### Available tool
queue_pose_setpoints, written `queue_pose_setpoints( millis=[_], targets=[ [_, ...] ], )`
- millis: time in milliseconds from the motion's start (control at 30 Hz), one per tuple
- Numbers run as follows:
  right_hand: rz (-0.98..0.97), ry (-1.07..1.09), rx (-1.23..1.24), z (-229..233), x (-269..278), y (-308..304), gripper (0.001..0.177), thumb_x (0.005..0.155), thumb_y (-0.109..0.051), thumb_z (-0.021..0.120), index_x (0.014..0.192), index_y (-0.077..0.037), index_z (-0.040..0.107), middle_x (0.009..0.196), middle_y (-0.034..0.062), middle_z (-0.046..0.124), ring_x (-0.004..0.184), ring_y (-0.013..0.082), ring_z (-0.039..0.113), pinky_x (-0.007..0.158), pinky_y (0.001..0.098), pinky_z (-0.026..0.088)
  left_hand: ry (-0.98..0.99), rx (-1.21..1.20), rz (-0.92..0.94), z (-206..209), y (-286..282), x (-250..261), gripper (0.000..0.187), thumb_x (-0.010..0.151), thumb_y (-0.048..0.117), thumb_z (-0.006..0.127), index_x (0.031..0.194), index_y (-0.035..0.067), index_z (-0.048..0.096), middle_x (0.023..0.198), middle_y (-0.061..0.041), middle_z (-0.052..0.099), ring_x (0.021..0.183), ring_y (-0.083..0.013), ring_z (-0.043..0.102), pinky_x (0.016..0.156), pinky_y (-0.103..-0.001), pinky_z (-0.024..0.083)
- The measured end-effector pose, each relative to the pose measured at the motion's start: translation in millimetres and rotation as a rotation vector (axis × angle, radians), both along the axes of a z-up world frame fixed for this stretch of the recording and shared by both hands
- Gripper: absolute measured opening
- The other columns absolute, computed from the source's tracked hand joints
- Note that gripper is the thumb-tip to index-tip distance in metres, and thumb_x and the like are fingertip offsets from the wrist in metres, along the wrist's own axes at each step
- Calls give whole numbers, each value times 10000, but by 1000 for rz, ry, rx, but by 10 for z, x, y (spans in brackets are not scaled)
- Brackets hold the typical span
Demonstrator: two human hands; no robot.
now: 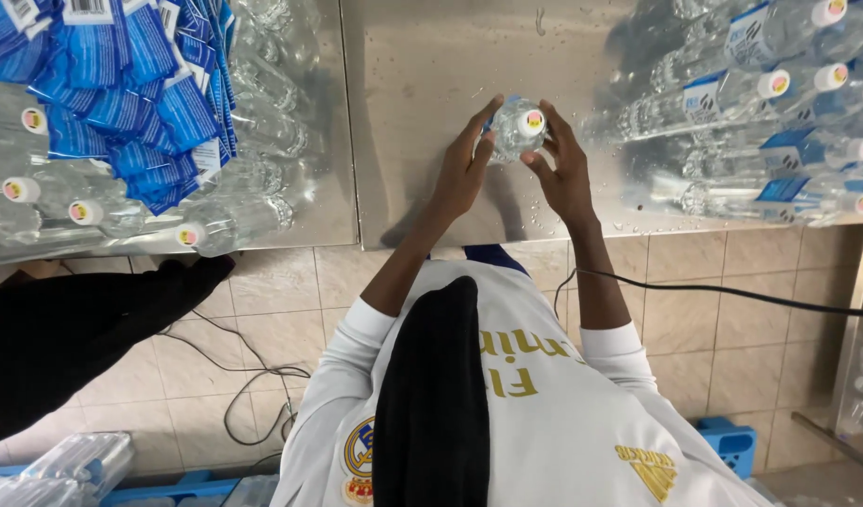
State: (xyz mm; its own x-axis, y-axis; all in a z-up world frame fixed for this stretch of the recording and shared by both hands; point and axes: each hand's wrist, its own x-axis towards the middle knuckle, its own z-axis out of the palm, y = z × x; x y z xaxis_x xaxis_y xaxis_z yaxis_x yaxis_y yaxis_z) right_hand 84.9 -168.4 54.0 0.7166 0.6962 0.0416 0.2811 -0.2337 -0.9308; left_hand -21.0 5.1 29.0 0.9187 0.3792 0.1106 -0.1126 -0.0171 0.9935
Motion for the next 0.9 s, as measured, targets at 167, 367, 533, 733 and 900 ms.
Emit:
queue_pose_setpoints(
  millis=[167,367,533,733,900],
  targets=[
    [45,-93,-3,-213,80,-86,838,1047,-180,846,1695,8,349,1685,265,442,1527,489,454,1210,589,509,-181,-57,42,-221,-57,-86,478,1255,270,412,1712,135,453,1763,-95,432,1633,-266,399,1349,-459,350],
    [73,-62,25,-233,185,-93,828,980,-155,913,1637,19,440,1619,255,511,1486,469,512,1185,566,540,-168,-59,222,-454,69,-15,232,1146,67,614,1336,24,740,1398,-170,724,1344,-318,682,1119,-409,584],
    [141,-68,34,-136,245,-62,914,925,-247,959,1611,38,427,1608,266,490,1492,486,495,1198,586,506,-152,109,235,-479,151,33,133,1124,89,634,1195,27,727,1266,-141,722,1179,-318,758,1015,-413,640],
    [153,-309,40,213,202,88,868,1031,-566,725,1643,-46,395,1633,198,368,1548,415,412,1269,547,447,-71,384,235,-380,108,25,82,1142,16,516,1178,81,549,1265,-110,562,1177,-361,707,1047,-464,614],
    [197,-685,-220,149,361,291,599,948,-449,910,1388,-99,704,1107,142,709,1012,364,720,867,496,594,-88,404,252,-179,86,55,126,1095,-104,505,1180,-11,492,1132,-349,549,1058,-675,606,790,-731,562]
  ],
)
